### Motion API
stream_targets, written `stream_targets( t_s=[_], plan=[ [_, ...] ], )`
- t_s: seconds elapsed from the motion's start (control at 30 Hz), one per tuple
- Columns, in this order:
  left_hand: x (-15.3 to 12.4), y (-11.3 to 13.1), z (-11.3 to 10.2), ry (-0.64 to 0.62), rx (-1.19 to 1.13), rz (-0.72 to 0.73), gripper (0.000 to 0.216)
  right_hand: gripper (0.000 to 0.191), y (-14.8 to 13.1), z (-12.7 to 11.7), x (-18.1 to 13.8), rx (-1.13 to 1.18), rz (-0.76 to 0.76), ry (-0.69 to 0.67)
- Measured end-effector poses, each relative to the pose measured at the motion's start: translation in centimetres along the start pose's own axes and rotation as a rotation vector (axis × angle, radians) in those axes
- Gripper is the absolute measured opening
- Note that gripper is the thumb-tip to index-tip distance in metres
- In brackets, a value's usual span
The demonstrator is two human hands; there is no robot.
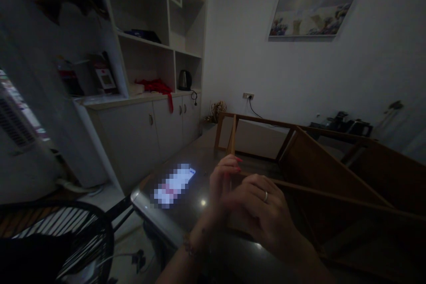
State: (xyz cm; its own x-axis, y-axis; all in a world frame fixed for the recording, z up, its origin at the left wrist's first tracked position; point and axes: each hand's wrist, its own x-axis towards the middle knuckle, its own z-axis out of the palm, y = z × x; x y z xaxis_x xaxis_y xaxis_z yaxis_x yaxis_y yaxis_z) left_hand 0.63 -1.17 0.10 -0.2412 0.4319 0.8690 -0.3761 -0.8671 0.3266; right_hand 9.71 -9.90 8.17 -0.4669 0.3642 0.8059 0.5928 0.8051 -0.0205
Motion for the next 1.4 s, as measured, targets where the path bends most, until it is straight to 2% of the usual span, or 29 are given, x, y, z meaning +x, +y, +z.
stream_targets(
  t_s=[0.2,0.33,0.6,0.73,0.8,1.07,1.2,1.4],
  plan=[
    [-0.1,0.2,0.0,-0.010,-0.014,-0.021,0.022,0.026,-0.2,0.8,-0.2,0.012,0.061,0.049],
    [0.0,-0.2,0.1,0.019,-0.051,0.026,0.024,0.021,-0.3,1.1,-0.3,-0.009,0.055,0.077],
    [-0.3,-1.5,0.4,0.053,-0.075,0.052,0.026,0.029,-0.2,0.9,-0.3,-0.179,-0.050,0.020],
    [-0.1,-1.5,1.0,0.122,-0.092,0.057,0.026,0.037,-0.2,0.9,-0.4,-0.241,-0.075,-0.005],
    [0.0,-1.4,1.0,0.115,-0.081,0.063,0.025,0.037,-0.1,0.9,-0.4,-0.248,-0.087,0.006],
    [0.1,-1.2,0.3,0.057,-0.024,0.078,0.027,0.023,0.0,0.7,-0.3,-0.124,-0.100,0.130],
    [0.2,-1.0,0.4,0.062,-0.019,0.112,0.025,0.022,-0.1,0.6,-0.4,-0.169,-0.133,0.139],
    [-0.2,-1.1,0.4,0.075,-0.029,0.065,0.025,0.016,-0.2,0.4,-0.2,-0.197,-0.148,0.144]
  ],
)
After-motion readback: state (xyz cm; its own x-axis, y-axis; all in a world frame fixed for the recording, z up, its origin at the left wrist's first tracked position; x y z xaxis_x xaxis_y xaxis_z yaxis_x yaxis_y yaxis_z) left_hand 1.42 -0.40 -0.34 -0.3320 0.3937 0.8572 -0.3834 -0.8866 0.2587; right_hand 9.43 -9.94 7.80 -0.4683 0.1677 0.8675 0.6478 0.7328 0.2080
